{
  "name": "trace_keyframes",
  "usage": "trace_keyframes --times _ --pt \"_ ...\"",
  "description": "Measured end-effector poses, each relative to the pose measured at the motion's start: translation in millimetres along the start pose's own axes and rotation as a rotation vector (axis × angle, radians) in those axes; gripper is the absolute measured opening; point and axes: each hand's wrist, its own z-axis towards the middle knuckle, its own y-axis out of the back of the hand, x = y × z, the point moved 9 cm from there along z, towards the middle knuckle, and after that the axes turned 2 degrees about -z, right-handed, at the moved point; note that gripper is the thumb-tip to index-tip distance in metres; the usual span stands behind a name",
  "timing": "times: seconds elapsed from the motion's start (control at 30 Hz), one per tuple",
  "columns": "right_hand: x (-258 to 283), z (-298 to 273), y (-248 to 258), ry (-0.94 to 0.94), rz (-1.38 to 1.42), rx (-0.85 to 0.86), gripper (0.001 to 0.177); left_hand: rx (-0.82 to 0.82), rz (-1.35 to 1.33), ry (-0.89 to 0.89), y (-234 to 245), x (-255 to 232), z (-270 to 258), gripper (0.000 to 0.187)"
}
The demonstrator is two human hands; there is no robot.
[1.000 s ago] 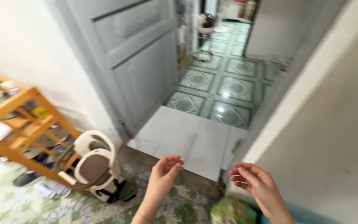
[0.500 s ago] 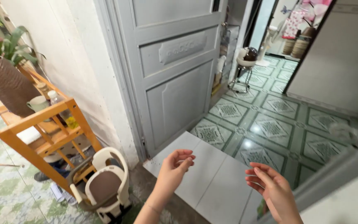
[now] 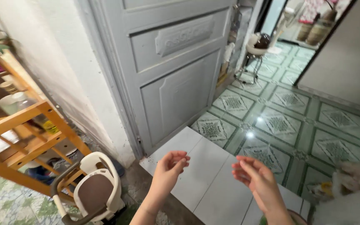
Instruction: The recorder organizes a medical supply drawer and then washes a cleaning cloth in the bathroom.
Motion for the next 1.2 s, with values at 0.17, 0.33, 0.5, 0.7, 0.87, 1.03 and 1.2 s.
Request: trace_keyframes --times 0.17,0.33,0.5,0.7,0.87,1.03,1.2 --pt "33.4 37.8 1.9 -0.021 0.013 -0.155 0.027 0.073 0.032 0.072 -19.7 -14.1 65.0 0.022" --pt "77.3 73.2 21.1 0.129 0.051 -0.164 0.028 0.169 0.005 0.068 -57.9 -37.3 131.4 0.022" --pt "97.3 106.3 79.9 0.171 0.121 -0.28 0.027 0.282 0.03 0.103 -130.0 -37.2 187.5 0.024" --pt "147.7 187.6 170.4 0.311 0.224 -0.342 0.028 0.381 0.021 -0.01 -235.3 -36.9 277.6 0.025" --pt "191.7 268.7 244.5 0.359 0.315 -0.518 0.029 0.425 -0.041 -0.111 -325.9 -44.6 358.9 0.032" --pt "225.6 332.5 269.9 0.316 0.332 -0.559 0.028 0.396 -0.034 0.02 -367.2 -40.9 420.3 0.035" --pt "223.5 397.5 303.1 0.264 0.328 -0.543 0.031 0.386 -0.046 0.056 -379.0 3.8 506.8 0.031"
